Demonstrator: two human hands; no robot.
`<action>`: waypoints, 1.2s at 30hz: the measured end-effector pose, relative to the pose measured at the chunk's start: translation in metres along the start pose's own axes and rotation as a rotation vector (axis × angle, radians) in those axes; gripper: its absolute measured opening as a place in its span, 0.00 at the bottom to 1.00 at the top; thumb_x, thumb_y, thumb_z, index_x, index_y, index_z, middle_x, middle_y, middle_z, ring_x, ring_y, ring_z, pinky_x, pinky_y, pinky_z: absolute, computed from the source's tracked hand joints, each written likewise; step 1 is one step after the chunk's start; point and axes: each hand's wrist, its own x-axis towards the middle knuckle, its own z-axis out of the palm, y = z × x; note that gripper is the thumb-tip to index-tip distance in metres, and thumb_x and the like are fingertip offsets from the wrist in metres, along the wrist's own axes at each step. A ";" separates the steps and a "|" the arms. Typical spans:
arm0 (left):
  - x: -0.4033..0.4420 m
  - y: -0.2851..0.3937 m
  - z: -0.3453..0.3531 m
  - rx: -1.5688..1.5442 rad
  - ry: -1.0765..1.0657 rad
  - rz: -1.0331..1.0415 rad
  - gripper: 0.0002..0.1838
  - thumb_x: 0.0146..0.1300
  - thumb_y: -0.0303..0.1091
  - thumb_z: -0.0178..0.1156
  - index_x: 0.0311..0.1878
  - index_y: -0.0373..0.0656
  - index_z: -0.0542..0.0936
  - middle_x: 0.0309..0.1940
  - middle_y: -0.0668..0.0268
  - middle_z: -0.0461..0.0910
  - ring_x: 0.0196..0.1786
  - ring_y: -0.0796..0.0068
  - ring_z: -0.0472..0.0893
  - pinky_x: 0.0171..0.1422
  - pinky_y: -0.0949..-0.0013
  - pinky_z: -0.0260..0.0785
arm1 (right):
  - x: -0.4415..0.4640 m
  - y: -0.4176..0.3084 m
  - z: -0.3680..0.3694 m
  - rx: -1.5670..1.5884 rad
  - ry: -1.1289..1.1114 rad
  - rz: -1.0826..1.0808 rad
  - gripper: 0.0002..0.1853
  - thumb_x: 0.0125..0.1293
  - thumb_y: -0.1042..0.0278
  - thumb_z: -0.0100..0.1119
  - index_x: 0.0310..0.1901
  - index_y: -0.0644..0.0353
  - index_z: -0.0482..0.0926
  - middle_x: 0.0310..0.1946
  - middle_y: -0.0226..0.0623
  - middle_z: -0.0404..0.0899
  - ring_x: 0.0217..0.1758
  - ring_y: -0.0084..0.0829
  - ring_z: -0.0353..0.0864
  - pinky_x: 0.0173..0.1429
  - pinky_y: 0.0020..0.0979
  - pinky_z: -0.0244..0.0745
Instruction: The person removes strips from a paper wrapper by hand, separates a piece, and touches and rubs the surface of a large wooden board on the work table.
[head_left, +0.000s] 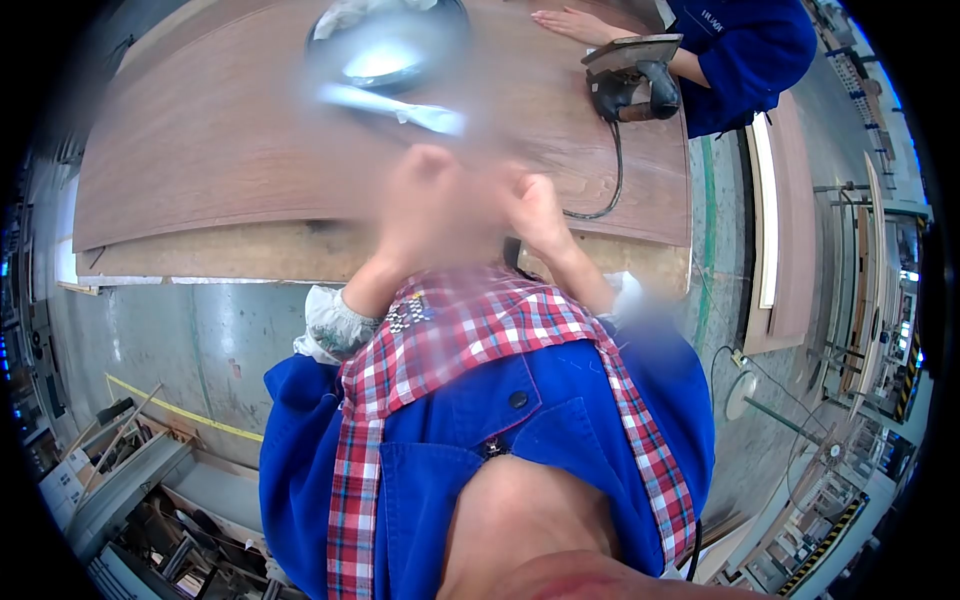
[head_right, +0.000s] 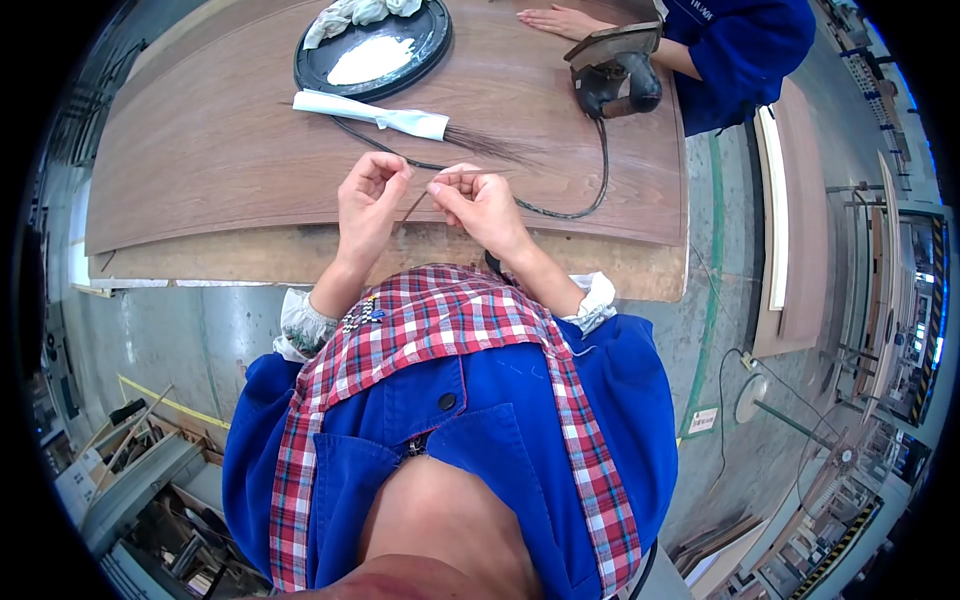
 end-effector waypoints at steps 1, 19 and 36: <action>-0.001 -0.003 0.000 -0.098 0.021 -0.056 0.04 0.60 0.20 0.54 0.38 0.38 0.72 0.34 0.71 0.73 0.36 0.87 0.71 0.41 0.83 0.64 | 0.000 0.001 -0.001 -0.013 0.001 0.011 0.07 0.61 0.69 0.58 0.36 0.62 0.77 0.23 0.26 0.76 0.20 0.12 0.69 0.23 0.15 0.62; 0.004 -0.014 -0.016 -0.312 0.295 -0.187 0.03 0.65 0.25 0.49 0.40 0.39 0.71 0.33 0.70 0.70 0.33 0.84 0.70 0.41 0.79 0.65 | -0.002 0.011 -0.008 -0.080 -0.008 0.054 0.06 0.61 0.69 0.56 0.33 0.62 0.75 0.24 0.26 0.76 0.21 0.12 0.69 0.25 0.15 0.64; -0.017 -0.038 -0.001 -0.318 -0.033 -0.407 0.04 0.66 0.28 0.50 0.42 0.42 0.70 0.30 0.73 0.70 0.19 0.91 0.63 0.17 0.85 0.53 | 0.007 0.009 -0.030 0.354 0.207 0.001 0.04 0.65 0.72 0.48 0.39 0.61 0.70 0.39 0.45 0.79 0.28 0.20 0.79 0.26 0.15 0.72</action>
